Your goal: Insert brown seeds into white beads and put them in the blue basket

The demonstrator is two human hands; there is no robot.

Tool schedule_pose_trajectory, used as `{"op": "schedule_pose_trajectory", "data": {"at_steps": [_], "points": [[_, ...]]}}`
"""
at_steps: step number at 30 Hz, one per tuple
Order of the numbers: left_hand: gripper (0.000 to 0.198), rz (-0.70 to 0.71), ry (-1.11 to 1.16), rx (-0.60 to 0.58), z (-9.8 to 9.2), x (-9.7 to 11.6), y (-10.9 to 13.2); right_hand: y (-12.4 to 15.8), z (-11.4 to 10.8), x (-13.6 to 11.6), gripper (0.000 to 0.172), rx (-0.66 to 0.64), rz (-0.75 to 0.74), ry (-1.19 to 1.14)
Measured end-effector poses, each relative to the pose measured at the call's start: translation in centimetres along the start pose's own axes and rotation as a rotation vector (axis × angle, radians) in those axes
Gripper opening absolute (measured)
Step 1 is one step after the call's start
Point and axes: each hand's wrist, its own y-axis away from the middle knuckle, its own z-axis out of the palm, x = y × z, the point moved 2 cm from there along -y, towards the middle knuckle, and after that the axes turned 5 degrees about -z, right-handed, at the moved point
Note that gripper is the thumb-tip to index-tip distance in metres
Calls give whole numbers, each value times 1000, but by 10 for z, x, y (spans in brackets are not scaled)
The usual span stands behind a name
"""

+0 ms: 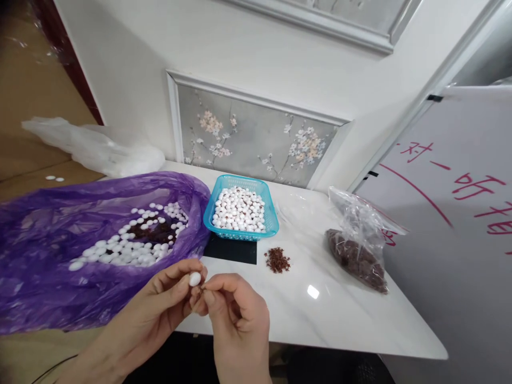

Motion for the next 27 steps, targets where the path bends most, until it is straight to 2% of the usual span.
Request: {"op": "schedule_pose_trajectory", "data": {"at_steps": [3, 7, 17, 27], "points": [[5, 35, -50, -11, 0, 1, -1, 0, 4, 0, 14, -13, -61, 46], [5, 28, -107, 38, -1, -1, -3, -1, 3, 4, 17, -20, -119, 118], [10, 8, -143, 145, -9, -9, -12, -4, -1, 14, 17, -73, -156, 309], [10, 96, -211, 238, -6, -6, -12, -6, -1, 18, 16, -68, -118, 364]]}}
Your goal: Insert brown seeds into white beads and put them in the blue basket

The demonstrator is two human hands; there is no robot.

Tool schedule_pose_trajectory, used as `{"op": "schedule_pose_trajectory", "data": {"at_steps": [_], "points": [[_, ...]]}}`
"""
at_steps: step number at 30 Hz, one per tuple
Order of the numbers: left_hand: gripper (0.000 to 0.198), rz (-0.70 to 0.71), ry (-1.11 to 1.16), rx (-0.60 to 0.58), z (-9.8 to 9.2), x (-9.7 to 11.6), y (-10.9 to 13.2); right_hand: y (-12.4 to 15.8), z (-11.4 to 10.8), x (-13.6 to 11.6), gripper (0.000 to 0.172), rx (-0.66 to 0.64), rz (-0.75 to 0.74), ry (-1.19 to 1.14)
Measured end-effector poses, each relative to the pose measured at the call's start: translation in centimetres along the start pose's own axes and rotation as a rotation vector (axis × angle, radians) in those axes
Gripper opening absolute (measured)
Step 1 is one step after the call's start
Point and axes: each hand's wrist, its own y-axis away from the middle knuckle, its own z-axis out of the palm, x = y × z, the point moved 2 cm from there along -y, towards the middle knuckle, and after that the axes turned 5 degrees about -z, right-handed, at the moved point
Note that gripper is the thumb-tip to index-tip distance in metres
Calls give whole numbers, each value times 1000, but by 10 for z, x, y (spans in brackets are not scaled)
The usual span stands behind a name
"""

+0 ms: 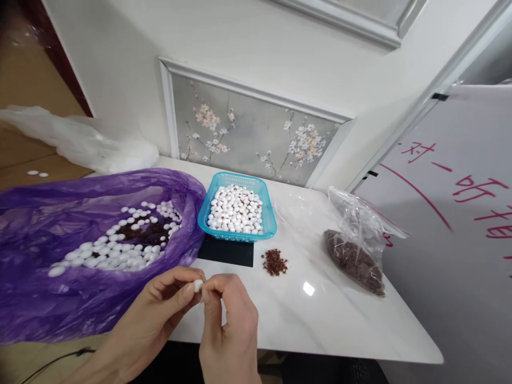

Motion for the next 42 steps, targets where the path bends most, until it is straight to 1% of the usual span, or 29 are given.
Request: {"op": "schedule_pose_trajectory", "data": {"at_steps": [3, 8, 11, 16, 19, 21, 23, 26, 28, 30, 32, 34, 36, 39, 42], "points": [[12, 11, -6, 27, 0, 0, -1, -1, 0, 3, 15, 23, -5, -28], [13, -2, 8, 29, -1, -2, -3, -4, 1, 6, 14, 39, -39, -17], [12, -13, 35, 29, 0, -4, -4, -3, 4, 5, 15, 67, -87, 16], [11, -34, 125, -2, 5, -7, -3, -2, 7, 1, 17, 153, -187, 111], [9, -101, 192, -36, 7, -8, -2, -2, 4, 1, 13, 160, -131, 46], [9, -158, 246, -58, 9, -8, -2, -1, -3, 2, 11, 193, -74, -9], [10, -185, 279, -58, 9, -7, -2, 1, -14, 4, 12, 232, -65, 0], [18, -180, 276, -39, 7, -5, -3, 5, -33, 17, 14, 212, -104, 136], [24, -163, 241, -4, 3, -4, -3, 8, -50, 33, 15, 223, -88, 260], [26, -138, 186, 46, -2, -2, -5, 11, -70, 51, 18, 295, -1, 362], [24, -121, 140, 90, -7, -2, -6, 11, -89, 69, 23, 363, 122, 443], [23, -104, 108, 107, -10, -2, -8, 8, -104, 84, 27, 342, 196, 509], [22, -77, 74, 95, -11, -2, -9, 2, -113, 94, 28, 285, 217, 554], [18, -32, 31, 61, -10, -3, -9, -8, -119, 103, 24, 210, 220, 611], [17, -6, 20, 58, -8, -4, -10, -15, -119, 108, 20, 137, 227, 664]]}}
